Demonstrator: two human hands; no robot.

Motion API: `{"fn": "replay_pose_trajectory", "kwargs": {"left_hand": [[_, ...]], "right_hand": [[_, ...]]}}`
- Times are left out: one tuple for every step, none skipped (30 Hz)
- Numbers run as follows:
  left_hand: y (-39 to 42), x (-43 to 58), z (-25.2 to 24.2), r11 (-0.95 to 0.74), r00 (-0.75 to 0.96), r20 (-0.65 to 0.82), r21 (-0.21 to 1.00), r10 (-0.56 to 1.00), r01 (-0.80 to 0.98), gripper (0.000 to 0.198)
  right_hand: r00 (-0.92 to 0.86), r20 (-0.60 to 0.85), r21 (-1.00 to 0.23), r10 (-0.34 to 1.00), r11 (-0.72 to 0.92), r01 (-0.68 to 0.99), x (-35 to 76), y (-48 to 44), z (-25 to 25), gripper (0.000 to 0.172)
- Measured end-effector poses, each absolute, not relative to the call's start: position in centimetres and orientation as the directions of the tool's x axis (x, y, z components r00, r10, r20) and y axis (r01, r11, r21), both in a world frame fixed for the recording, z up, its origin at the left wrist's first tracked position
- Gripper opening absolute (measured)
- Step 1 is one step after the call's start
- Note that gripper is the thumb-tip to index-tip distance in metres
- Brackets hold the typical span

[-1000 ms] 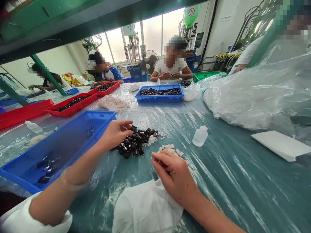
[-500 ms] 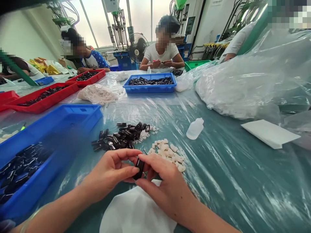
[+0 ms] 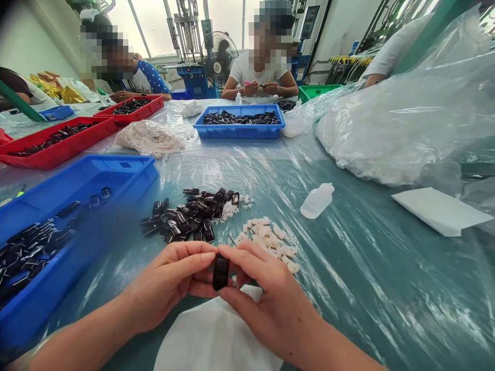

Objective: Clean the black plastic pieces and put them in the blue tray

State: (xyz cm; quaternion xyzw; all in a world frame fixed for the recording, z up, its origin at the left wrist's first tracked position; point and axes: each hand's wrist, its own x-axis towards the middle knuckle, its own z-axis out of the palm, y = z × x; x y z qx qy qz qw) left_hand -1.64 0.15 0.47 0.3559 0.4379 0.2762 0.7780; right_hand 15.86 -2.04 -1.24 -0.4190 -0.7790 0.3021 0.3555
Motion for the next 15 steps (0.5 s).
{"fn": "replay_pose_trajectory", "kwargs": {"left_hand": [[0.1, -1.7, 0.4, 0.593, 0.472, -0.482, 0.797, 0.738, -0.116, 0.023], [0.0, -1.7, 0.4, 0.591, 0.474, -0.48, 0.799, 0.738, -0.112, 0.022], [0.0, -1.7, 0.4, 0.59, 0.474, -0.481, 0.8, 0.738, -0.107, 0.02], [0.0, -1.7, 0.3, 0.59, 0.472, -0.483, 0.8, 0.737, -0.103, 0.019], [-0.1, -1.7, 0.3, 0.587, 0.471, -0.481, 0.804, 0.74, -0.101, 0.017], [-0.1, -1.7, 0.3, 0.582, 0.471, -0.477, 0.807, 0.742, -0.1, 0.015], [0.0, -1.7, 0.2, 0.575, 0.474, -0.469, 0.812, 0.745, -0.099, 0.014], [0.0, -1.7, 0.1, 0.57, 0.48, -0.463, 0.816, 0.745, -0.099, 0.014], [0.0, -1.6, 0.1, 0.566, 0.485, -0.456, 0.818, 0.746, -0.101, 0.014], [0.0, -1.6, 0.0, 0.563, 0.483, -0.454, 0.82, 0.749, -0.103, 0.014], [0.0, -1.5, 0.0, 0.566, 0.479, -0.459, 0.818, 0.749, -0.102, 0.014], [0.1, -1.5, 0.0, 0.57, 0.47, -0.467, 0.816, 0.749, -0.098, 0.015], [0.1, -1.5, 0.0, 0.572, 0.457, -0.475, 0.814, 0.752, -0.095, 0.016], [0.0, -1.4, 0.0, 0.573, 0.442, -0.482, 0.814, 0.756, -0.093, 0.017], [0.0, -1.4, 0.0, 0.573, 0.429, -0.486, 0.815, 0.761, -0.092, 0.018]], "right_hand": [[-0.4, 0.301, -0.769, 0.866, 0.468, 0.436, 15.9, -2.0, -1.2, 0.046], [-0.403, 0.299, -0.768, 0.865, 0.469, 0.435, 15.9, -2.0, -1.2, 0.045], [-0.407, 0.298, -0.768, 0.863, 0.47, 0.434, 15.8, -2.0, -1.1, 0.045], [-0.408, 0.299, -0.767, 0.863, 0.471, 0.435, 15.8, -2.0, -1.1, 0.044], [-0.408, 0.302, -0.765, 0.862, 0.474, 0.436, 15.8, -2.0, -1.1, 0.044], [-0.408, 0.303, -0.762, 0.861, 0.476, 0.439, 15.7, -2.0, -1.0, 0.044], [-0.411, 0.305, -0.758, 0.859, 0.48, 0.441, 15.6, -2.1, -1.0, 0.044], [-0.417, 0.306, -0.752, 0.856, 0.486, 0.446, 15.6, -2.1, -0.9, 0.044], [-0.423, 0.313, -0.741, 0.851, 0.497, 0.451, 15.7, -2.1, -0.8, 0.044], [-0.421, 0.325, -0.729, 0.847, 0.508, 0.459, 15.8, -2.0, -0.6, 0.044], [-0.4, 0.351, -0.715, 0.847, 0.518, 0.47, 16.1, -1.8, -0.4, 0.044], [-0.339, 0.394, -0.697, 0.854, 0.518, 0.496, 16.6, -1.5, -0.1, 0.044], [-0.235, 0.452, -0.684, 0.861, 0.503, 0.528, 17.3, -1.1, 0.1, 0.044], [-0.083, 0.52, -0.68, 0.85, 0.471, 0.562, 18.3, -0.5, 0.4, 0.043], [0.115, 0.577, -0.681, 0.809, 0.399, 0.614, 19.4, 0.3, 0.6, 0.042]]}}
